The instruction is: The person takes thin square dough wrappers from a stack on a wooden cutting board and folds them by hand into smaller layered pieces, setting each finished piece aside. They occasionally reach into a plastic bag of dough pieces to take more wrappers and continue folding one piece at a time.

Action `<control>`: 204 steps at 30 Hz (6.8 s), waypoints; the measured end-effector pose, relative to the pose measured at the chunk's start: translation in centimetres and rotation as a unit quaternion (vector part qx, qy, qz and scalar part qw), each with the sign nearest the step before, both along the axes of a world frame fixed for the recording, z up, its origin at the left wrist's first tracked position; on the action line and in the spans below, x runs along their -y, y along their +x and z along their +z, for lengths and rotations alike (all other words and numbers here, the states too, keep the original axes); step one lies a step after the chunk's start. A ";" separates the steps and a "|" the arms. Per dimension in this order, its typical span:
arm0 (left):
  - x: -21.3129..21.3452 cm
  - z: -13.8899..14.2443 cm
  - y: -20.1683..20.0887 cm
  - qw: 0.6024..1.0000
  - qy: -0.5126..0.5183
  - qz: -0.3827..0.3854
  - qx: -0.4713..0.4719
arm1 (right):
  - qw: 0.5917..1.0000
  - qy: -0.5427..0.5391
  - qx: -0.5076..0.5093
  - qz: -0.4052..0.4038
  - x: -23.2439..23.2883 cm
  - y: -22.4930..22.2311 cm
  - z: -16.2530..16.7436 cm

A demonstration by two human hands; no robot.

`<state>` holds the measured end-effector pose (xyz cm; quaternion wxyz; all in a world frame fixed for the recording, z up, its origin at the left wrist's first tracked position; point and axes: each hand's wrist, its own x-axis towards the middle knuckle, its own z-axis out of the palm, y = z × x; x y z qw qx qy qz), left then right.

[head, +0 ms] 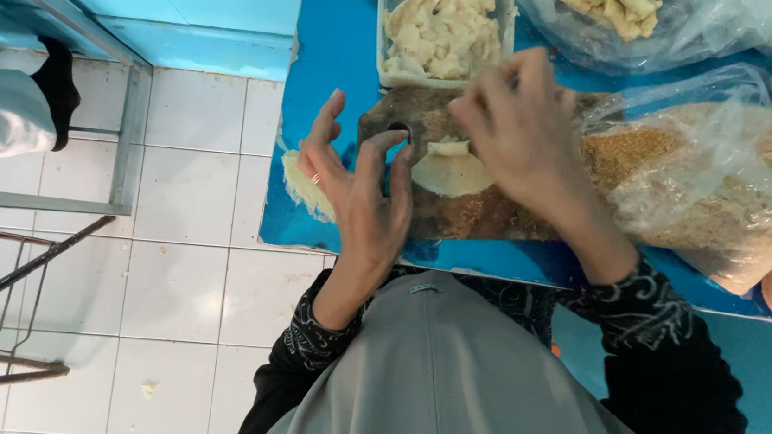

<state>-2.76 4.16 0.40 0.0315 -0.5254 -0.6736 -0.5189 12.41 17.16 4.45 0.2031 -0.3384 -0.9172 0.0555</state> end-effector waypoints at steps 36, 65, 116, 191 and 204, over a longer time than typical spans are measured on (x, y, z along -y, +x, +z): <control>1.2 1.0 0.4 0.992 -0.099 -0.054 -0.060 | 0.965 -0.091 0.229 -0.086 4.3 8.9 6.3; 0.9 1.5 0.6 0.996 -0.052 -0.071 -0.018 | 0.993 0.018 -0.118 0.016 7.3 1.6 0.3; -1.3 1.8 -0.6 0.982 -0.087 -0.158 -0.063 | 0.985 -0.142 -0.079 0.055 1.0 1.3 -1.0; 3.9 1.1 -2.1 0.995 -0.045 -0.055 -0.066 | 0.985 -0.004 -0.102 0.141 3.2 1.2 1.4; 5.1 -1.1 -6.6 0.989 -0.104 0.082 -0.058 | 0.979 0.186 -0.084 -0.014 -2.9 6.6 5.9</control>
